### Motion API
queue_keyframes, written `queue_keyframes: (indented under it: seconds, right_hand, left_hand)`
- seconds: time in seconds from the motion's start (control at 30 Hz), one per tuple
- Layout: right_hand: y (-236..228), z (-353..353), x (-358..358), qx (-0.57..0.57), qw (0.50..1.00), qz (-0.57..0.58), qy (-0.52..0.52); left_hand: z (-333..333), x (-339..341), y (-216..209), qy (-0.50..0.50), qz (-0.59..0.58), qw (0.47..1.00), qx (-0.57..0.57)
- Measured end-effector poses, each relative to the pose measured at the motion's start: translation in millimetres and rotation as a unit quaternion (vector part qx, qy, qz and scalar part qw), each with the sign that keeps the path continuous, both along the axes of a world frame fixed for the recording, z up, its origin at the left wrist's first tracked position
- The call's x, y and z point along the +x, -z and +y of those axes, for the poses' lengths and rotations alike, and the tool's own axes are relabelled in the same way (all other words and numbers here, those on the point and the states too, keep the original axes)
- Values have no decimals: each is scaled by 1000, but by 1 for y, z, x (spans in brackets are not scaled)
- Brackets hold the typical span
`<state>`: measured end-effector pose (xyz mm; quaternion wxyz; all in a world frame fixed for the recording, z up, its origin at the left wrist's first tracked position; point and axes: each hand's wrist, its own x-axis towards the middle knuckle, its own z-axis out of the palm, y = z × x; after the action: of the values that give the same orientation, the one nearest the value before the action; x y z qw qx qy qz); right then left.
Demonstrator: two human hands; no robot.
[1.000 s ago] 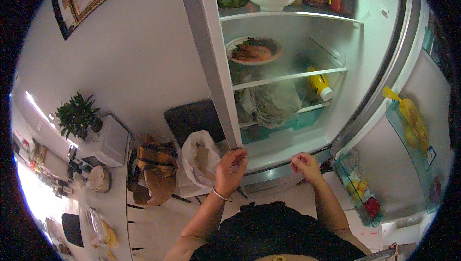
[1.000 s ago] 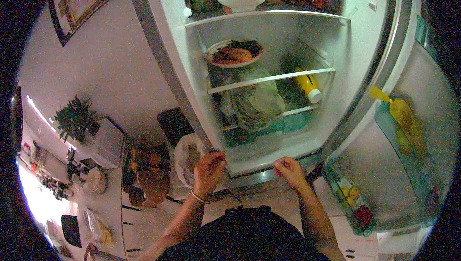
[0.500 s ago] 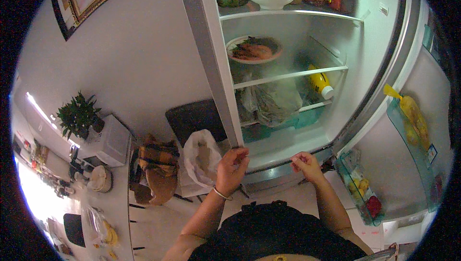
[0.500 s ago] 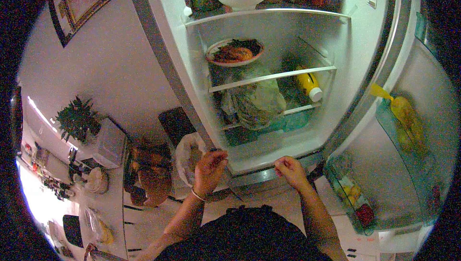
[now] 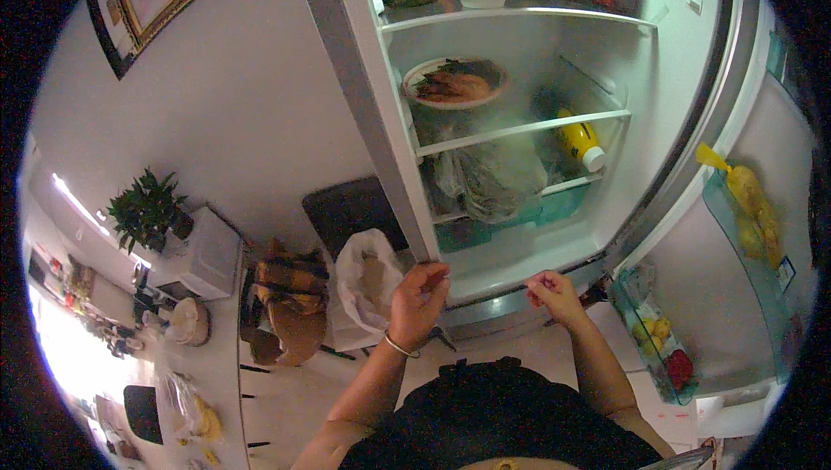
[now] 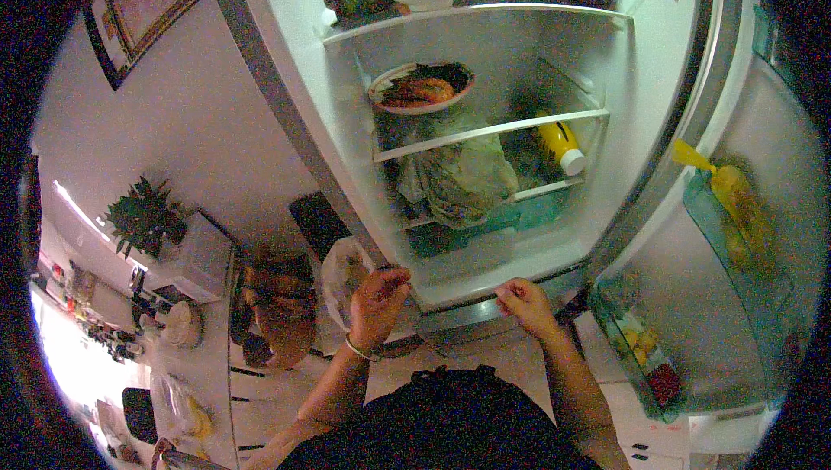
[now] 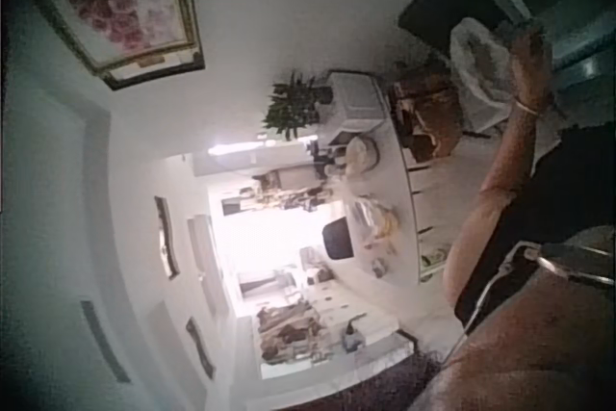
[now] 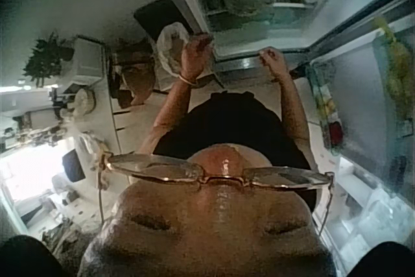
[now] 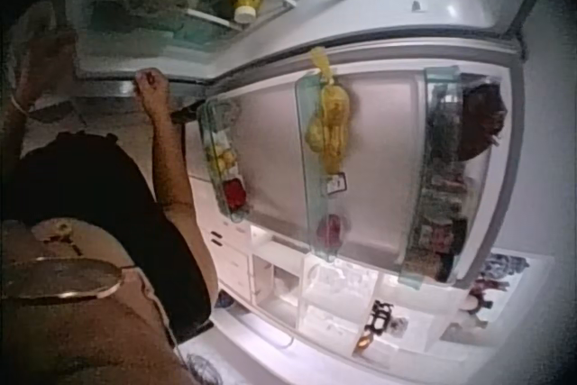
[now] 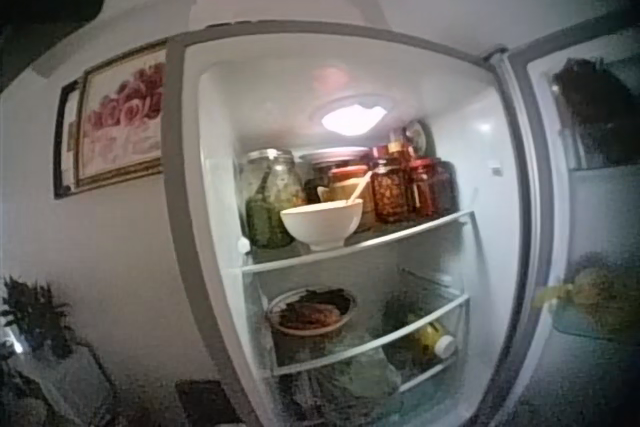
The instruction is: The person stirs a pale yellow batter in a metal bowl using chopsticks. They then walk to the refrigerator, open it, and remove a plastic bag containing shrimp.
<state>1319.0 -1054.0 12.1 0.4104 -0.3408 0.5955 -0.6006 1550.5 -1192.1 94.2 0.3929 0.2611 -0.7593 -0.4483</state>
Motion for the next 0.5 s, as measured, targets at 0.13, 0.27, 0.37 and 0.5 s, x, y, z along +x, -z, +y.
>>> queue_keyframes:
  seconds: [0.13,0.27,0.37,0.5]
  right_hand:
    - [-13,-12,-4,-42,968,216,123]
    - [-73,-46,-12,-85,860,446,235]
    - [-106,-77,-11,-120,807,518,256]
    - [-121,-115,4,-64,793,555,243]
  left_hand:
    - [1,-1,-1,-7,-18,1000,-8]
    - [4,-3,-8,20,-67,995,-70]
    - [9,-21,-21,51,-76,989,-118]
    - [11,-33,-30,60,-84,985,-140]
